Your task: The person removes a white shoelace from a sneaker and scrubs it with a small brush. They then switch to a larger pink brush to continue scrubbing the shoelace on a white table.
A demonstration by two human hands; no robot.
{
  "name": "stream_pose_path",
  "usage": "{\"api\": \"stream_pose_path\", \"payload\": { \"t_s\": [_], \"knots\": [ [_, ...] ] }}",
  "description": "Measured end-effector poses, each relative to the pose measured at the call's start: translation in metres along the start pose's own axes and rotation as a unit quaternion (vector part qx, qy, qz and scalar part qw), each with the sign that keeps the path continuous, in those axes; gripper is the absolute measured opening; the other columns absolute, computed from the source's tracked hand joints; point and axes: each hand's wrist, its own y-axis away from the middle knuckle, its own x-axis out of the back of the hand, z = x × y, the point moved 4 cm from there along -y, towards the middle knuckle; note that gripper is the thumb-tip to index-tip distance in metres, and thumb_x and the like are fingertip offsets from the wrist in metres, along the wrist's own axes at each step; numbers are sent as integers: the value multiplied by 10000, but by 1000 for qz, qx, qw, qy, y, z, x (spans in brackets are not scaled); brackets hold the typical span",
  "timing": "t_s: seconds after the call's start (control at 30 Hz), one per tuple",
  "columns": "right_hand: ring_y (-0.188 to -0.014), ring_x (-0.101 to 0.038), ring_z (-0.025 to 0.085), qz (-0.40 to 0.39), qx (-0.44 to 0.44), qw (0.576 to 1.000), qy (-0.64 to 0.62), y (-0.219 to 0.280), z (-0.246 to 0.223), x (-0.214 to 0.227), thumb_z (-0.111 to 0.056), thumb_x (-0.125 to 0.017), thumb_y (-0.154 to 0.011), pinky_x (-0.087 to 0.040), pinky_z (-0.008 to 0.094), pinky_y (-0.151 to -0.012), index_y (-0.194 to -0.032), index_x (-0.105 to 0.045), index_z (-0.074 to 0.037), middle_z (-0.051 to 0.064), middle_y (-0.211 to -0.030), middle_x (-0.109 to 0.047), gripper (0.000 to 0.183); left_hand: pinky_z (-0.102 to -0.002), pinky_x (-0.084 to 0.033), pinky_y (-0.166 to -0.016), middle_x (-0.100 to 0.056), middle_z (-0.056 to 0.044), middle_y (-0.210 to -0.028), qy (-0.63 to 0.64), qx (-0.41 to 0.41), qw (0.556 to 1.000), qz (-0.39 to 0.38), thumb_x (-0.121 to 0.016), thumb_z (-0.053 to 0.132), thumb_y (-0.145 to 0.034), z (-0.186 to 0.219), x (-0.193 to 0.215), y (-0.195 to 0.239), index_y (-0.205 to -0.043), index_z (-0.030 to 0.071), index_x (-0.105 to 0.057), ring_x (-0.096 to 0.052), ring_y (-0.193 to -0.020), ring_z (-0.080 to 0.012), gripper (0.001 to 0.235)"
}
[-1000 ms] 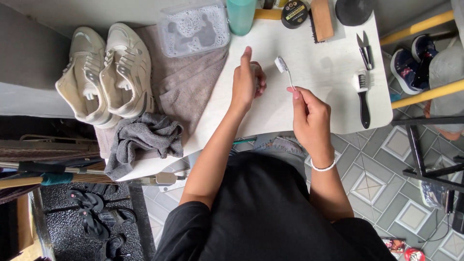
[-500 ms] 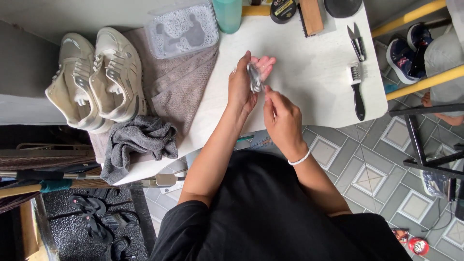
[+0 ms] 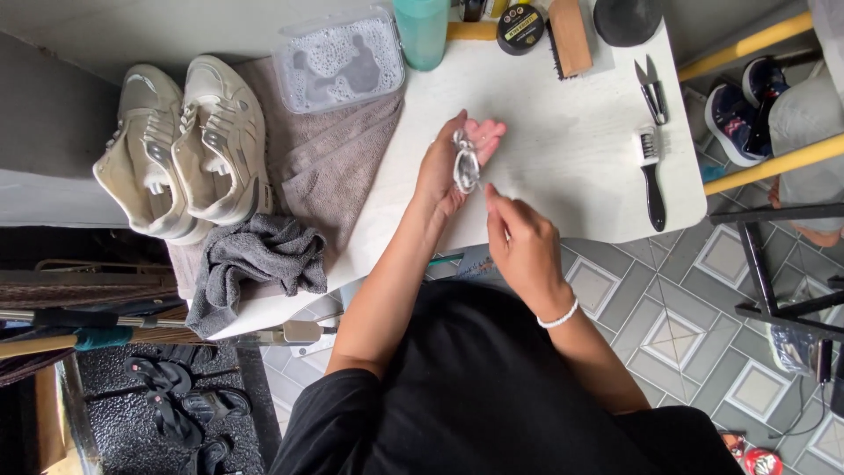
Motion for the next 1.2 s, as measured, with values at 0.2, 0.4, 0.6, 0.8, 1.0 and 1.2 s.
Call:
{"api": "stream_pose_path", "payload": {
  "t_s": [0.2,0.4,0.6,0.8,1.0,1.2],
  "knots": [
    [-507,-624,278,7,16,999,29,10,-17,-3,-9,-608,-1003,-492,339,-440,-1115,-746,-3,123,-599,-576,177,-460,-632,-920,-731,-271,-1086,70,15,997,-6,-607,176,-1000,20,-11,5,-1012,-22,-561,-717,-1056,-401,203],
    [-573,-662,299,20,13,998,53,-6,-8,-5,-7,-613,-1005,-482,366,-462,-1117,-750,-18,123,-641,-598,177,-498,-610,-955,-716,-285,-1127,85,39,995,-32,-616,214,-1008,-1,-14,15,-1035,-42,-592,-699,-1085,-424,258],
    [-577,-667,292,26,7,998,53,-2,4,-9,-27,-629,-1012,-499,350,-470,-1061,-758,-37,107,-660,-625,138,-503,-591,-993,-696,-271,-1188,81,47,995,-43,-621,289,-1032,-13,-4,14,-1121,-40,-558,-685,-1124,-405,346],
    [-688,-721,377,-25,-59,996,-63,0,-24,12,25,-604,-995,-551,380,-532,-986,-709,10,252,-819,-716,106,-434,-632,-952,-723,-209,-1116,89,-5,996,-29,-610,302,-1041,5,17,-12,-1054,-24,-507,-724,-1068,-362,342],
    [-573,-539,165,-2,-76,995,-62,29,-12,9,24,-568,-1026,-459,303,-543,-1005,-561,46,236,-1168,-745,31,-209,-204,-367,-186,74,-502,253,26,965,-71,-584,466,-955,28,-28,10,-580,214,-250,-196,-414,-68,562],
    [-785,-723,269,31,-34,997,-62,16,-16,-3,35,-562,-1034,-559,355,-710,-1082,-599,75,216,-1126,-751,73,-269,-423,-524,-236,33,-510,250,-53,966,-46,-594,331,-994,16,-39,8,-569,187,-280,-275,-468,-123,548]
  ]
}}
